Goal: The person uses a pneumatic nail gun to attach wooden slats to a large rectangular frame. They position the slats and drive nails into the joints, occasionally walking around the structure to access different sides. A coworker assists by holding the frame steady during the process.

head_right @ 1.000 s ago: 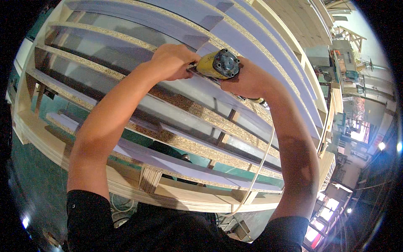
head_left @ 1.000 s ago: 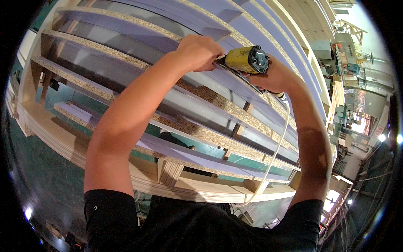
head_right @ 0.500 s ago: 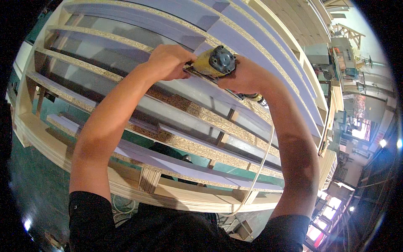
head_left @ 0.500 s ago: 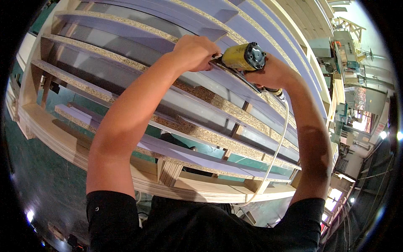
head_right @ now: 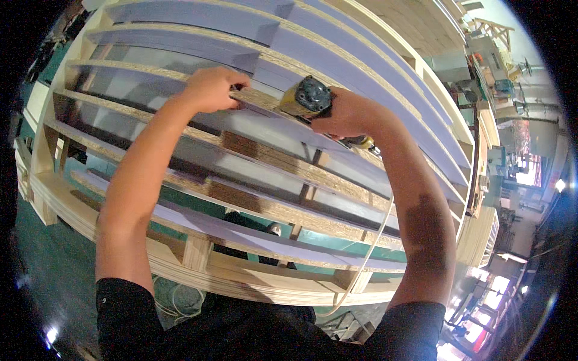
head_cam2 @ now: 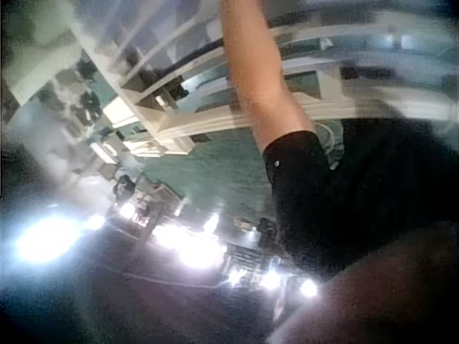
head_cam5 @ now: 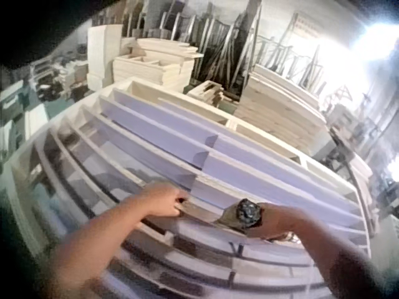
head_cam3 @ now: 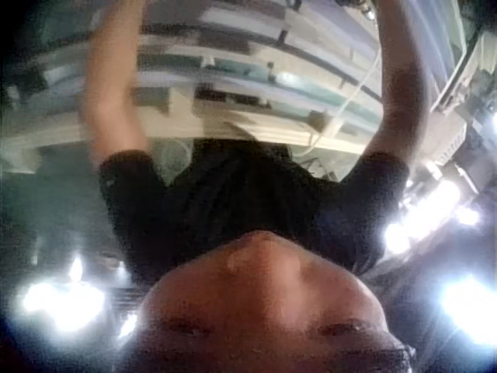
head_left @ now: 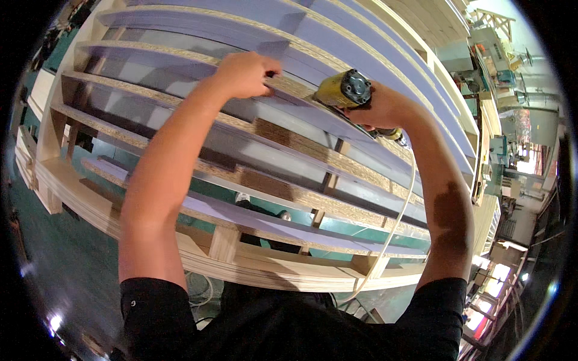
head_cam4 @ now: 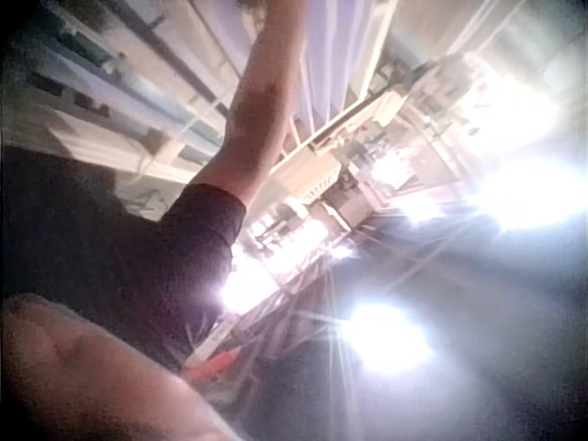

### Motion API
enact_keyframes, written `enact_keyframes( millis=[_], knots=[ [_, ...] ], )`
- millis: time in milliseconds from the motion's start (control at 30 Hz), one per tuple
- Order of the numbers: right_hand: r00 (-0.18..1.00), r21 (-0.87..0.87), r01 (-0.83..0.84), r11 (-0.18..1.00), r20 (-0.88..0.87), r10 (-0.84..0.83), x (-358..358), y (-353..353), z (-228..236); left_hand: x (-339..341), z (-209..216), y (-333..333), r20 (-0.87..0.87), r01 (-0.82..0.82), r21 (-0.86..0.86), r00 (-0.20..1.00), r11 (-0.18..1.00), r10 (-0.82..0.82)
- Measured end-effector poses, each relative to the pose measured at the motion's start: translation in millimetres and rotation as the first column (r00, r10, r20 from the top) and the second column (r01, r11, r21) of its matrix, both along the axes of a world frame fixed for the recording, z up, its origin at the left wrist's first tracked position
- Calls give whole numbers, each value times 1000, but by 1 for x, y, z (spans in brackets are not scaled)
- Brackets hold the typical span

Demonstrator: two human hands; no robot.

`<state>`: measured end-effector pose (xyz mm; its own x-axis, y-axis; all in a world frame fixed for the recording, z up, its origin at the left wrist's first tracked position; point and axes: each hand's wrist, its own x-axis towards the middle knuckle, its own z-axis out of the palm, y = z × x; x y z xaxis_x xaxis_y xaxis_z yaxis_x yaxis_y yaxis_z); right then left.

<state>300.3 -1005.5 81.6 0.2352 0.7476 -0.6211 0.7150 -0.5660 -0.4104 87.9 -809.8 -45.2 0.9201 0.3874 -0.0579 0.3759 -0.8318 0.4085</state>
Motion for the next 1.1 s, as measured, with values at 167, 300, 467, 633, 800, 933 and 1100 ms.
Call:
enact_keyframes(
  millis=[167, 300, 467, 633, 800, 933, 1100],
  knots=[
    [996, -93, 62, 994, 67, -56, 65, -94, 10, 4, -2, 5, -65, 69, 55, 996, 996, -65],
    [980, -126, 145, 981, 151, -125, 128, -192, 23, 42, 49, -69, -294, -1, 175, 954, 985, 53],
    [970, -20, 162, 987, 185, -155, 179, -273, 28, 116, 27, -185, -113, 112, 249, 990, 962, -86],
    [993, -1, 32, 999, 112, -32, 206, -299, 15, 210, 14, -286, -96, 208, 136, 976, 969, -196],
    [999, 50, -33, 998, -9, 33, 201, -283, 7, 233, -2, -309, -63, 137, 114, 989, 984, -131],
    [996, -1, -84, 996, -34, 84, 213, -275, -7, 236, -5, -303, -76, 114, 98, 991, 989, -107],
    [997, 138, -45, 989, -56, 53, 223, -283, -18, 234, -8, -305, 1, 114, 114, 993, 987, -115]
  ],
)
